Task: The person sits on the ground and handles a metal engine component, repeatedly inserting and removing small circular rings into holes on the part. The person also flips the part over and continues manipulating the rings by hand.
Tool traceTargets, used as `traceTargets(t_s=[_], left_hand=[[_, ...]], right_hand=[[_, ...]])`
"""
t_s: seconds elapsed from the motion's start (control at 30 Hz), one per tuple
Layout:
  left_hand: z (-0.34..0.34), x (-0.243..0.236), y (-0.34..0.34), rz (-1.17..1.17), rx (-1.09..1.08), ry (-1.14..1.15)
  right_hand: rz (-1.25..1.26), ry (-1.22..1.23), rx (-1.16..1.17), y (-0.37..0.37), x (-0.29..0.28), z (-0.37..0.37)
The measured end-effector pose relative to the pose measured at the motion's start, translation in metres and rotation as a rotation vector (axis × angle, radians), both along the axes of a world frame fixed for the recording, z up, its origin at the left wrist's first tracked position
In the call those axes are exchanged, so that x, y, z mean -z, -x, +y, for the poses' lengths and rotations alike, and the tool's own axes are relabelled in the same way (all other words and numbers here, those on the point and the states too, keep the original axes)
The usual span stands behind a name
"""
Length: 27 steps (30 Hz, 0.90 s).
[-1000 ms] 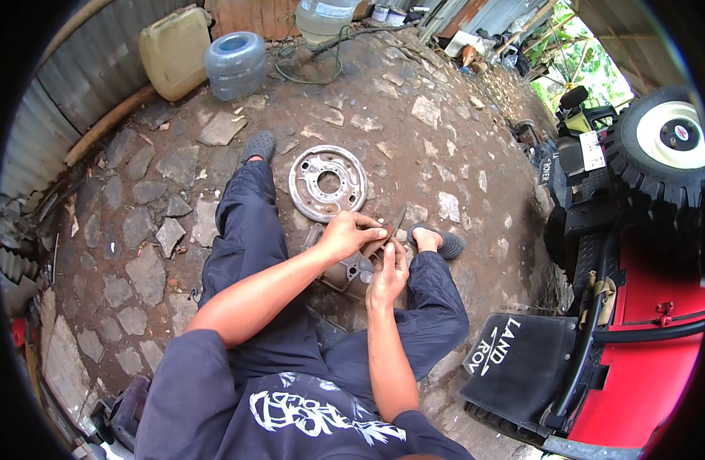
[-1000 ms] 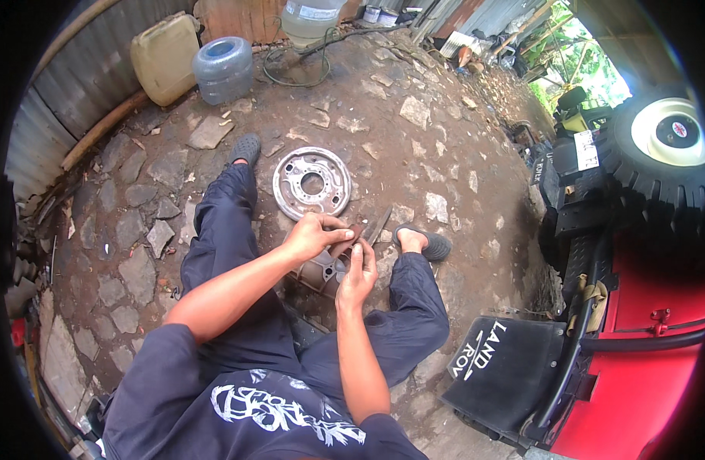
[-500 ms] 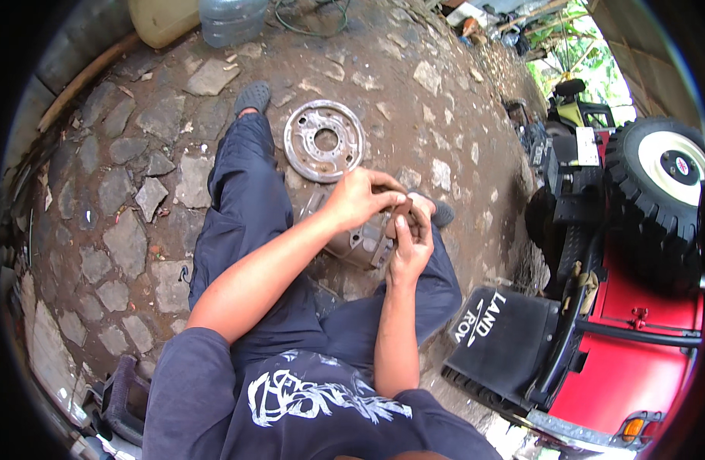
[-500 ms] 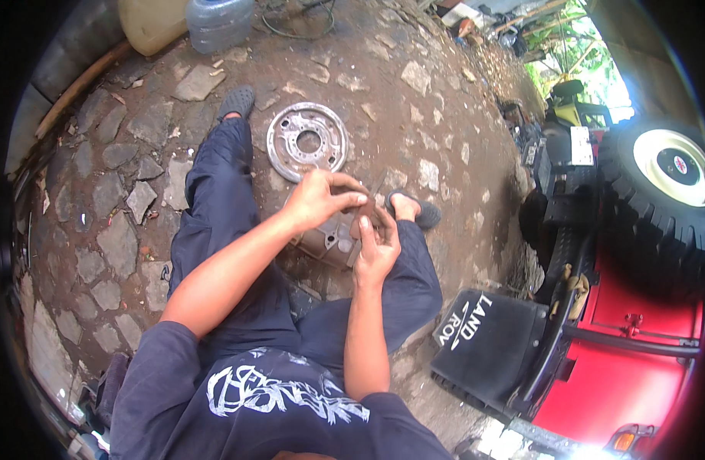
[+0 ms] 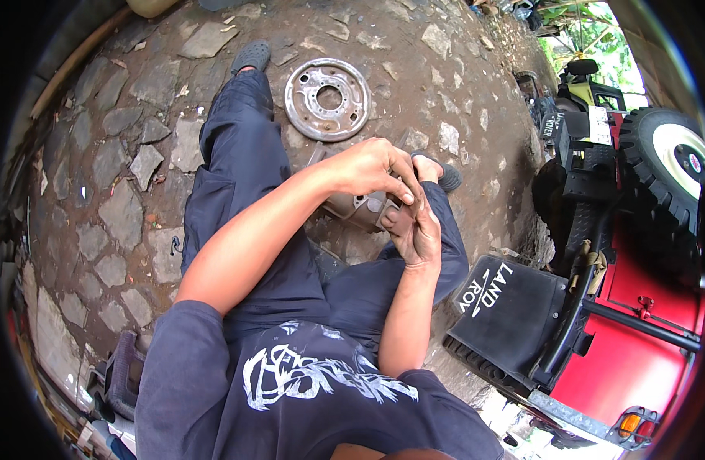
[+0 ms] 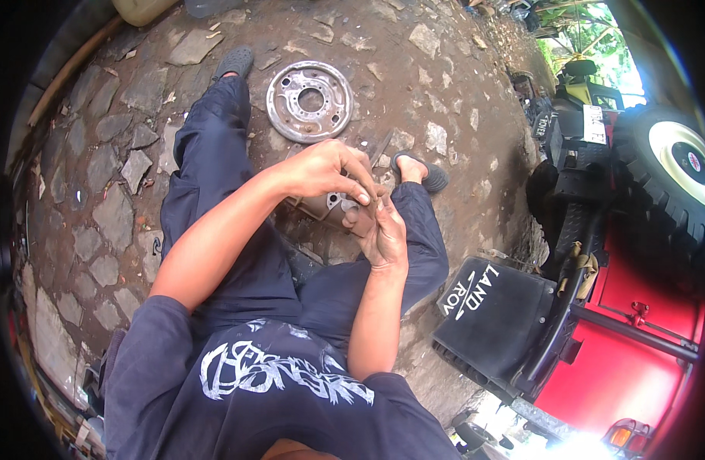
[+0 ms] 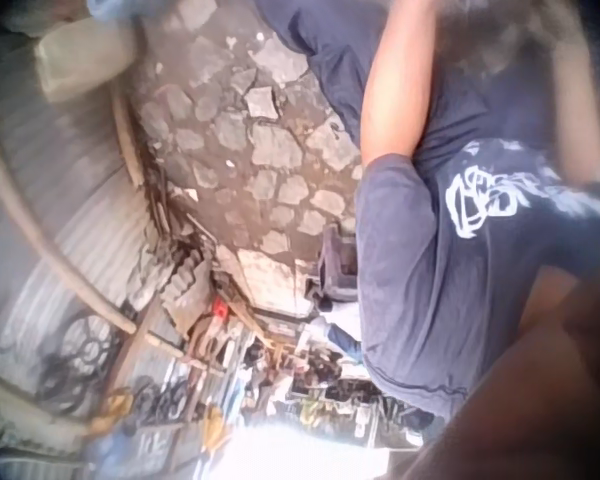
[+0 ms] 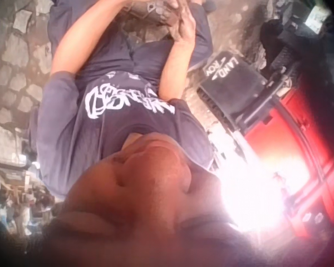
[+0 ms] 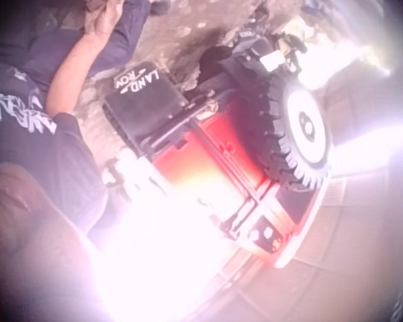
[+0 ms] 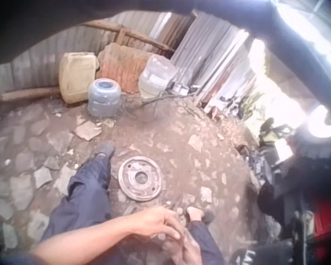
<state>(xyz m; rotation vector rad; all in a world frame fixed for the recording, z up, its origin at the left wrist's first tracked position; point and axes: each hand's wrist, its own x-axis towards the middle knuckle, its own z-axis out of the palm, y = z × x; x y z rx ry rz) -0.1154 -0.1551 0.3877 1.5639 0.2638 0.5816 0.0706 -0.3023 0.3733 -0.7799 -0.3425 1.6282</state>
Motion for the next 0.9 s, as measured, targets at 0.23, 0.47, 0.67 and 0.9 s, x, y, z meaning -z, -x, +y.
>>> traceTargets(t_s=[0.23, 0.47, 0.67, 0.9], left_hand=[[0.005, 0.036, -0.022, 0.449, -0.288, -0.138], [-0.004, 0.118, -0.054, 1.247, -0.053, -0.328], [-0.012, 0.146, -0.041, 1.336, 0.064, -0.364], [-0.011, 0.153, -0.042, 1.332, 0.047, -0.383]], right_hand=[[-0.725, 0.219, 0.073, -0.018, 0.042, 0.004], [-1.943, -0.036, -0.252, -0.031, 0.081, 0.032], [-2.08, -0.075, -0.324, -0.026, 0.094, 0.045], [-2.083, -0.022, -0.496, -0.036, 0.102, 0.05]])
